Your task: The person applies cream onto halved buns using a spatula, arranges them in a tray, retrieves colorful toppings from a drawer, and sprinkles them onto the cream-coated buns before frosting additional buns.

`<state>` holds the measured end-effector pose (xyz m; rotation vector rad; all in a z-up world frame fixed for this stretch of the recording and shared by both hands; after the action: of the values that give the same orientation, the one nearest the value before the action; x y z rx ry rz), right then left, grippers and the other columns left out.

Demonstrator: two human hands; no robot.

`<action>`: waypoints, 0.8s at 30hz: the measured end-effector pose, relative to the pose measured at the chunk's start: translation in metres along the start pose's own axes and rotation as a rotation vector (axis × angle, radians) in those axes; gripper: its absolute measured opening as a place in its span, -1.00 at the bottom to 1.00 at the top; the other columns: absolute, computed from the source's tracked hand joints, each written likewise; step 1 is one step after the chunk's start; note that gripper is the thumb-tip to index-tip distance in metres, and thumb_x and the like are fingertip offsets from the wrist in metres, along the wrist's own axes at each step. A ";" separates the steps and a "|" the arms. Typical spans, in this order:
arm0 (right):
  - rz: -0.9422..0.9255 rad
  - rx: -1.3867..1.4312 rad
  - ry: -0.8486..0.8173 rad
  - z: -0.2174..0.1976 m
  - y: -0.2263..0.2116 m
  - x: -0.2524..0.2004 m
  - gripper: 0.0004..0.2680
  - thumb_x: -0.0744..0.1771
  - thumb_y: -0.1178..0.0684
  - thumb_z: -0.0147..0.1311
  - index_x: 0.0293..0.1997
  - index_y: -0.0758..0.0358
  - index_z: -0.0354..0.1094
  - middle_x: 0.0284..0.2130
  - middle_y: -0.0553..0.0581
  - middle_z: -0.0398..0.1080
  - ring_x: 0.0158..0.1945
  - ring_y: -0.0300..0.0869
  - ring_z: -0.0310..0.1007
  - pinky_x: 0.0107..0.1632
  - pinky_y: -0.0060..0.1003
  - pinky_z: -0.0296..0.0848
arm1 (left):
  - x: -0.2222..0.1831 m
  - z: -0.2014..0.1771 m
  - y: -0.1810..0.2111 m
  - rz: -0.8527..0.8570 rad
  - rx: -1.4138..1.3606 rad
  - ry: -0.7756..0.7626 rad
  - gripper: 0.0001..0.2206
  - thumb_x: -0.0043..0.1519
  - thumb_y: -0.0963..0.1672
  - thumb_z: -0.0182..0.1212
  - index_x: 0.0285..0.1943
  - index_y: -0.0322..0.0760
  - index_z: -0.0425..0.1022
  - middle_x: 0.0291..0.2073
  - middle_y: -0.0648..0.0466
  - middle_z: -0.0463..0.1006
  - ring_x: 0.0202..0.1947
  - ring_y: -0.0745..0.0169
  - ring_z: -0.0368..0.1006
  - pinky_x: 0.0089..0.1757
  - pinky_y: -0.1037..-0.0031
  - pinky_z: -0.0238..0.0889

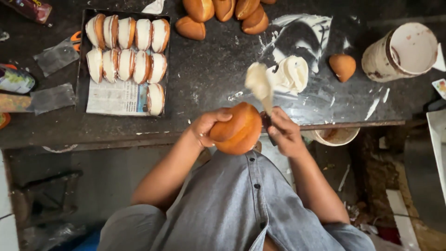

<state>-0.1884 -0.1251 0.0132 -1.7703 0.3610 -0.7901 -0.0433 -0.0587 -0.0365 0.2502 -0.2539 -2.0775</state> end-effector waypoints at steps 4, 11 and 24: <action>-0.151 -0.087 -0.048 0.010 -0.028 -0.004 -0.68 0.39 0.23 0.02 0.35 0.32 0.28 0.11 0.30 0.36 0.15 0.02 0.38 0.21 -0.17 0.37 | -0.006 0.033 0.001 0.059 0.033 -0.072 -0.46 0.31 -0.13 0.20 0.42 -0.63 0.24 0.21 -0.28 0.48 0.18 -0.06 0.50 0.22 0.18 0.34; -0.062 -0.352 -0.134 -0.012 -0.021 -0.039 -0.65 0.28 0.27 0.17 0.22 0.31 0.40 0.01 0.29 0.39 0.03 0.00 0.44 0.09 -0.21 0.43 | -0.037 0.057 0.034 0.136 0.158 -0.021 -0.45 0.23 -0.18 0.19 0.41 -0.63 0.27 0.18 -0.26 0.49 0.17 -0.05 0.50 0.21 0.24 0.36; -0.037 -0.251 -0.301 -0.027 -0.044 0.005 -0.69 0.31 0.27 0.13 0.20 0.25 0.43 0.02 0.25 0.45 0.03 -0.03 0.49 0.05 -0.24 0.48 | -0.039 0.114 0.064 0.019 0.738 -0.060 -0.56 0.28 -0.16 0.20 0.29 -0.63 0.38 0.04 -0.16 0.61 0.02 0.10 0.57 0.05 0.39 0.45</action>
<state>-0.2093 -0.1328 0.0608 -2.1019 0.2329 -0.5077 -0.0035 -0.0473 0.0938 0.6203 -1.0538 -1.8961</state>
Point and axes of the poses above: each hand's wrist, its own x-axis towards the middle knuckle, its own z-axis out of the palm, y = z × x, the point moved 10 cm from there along x, towards the middle knuckle
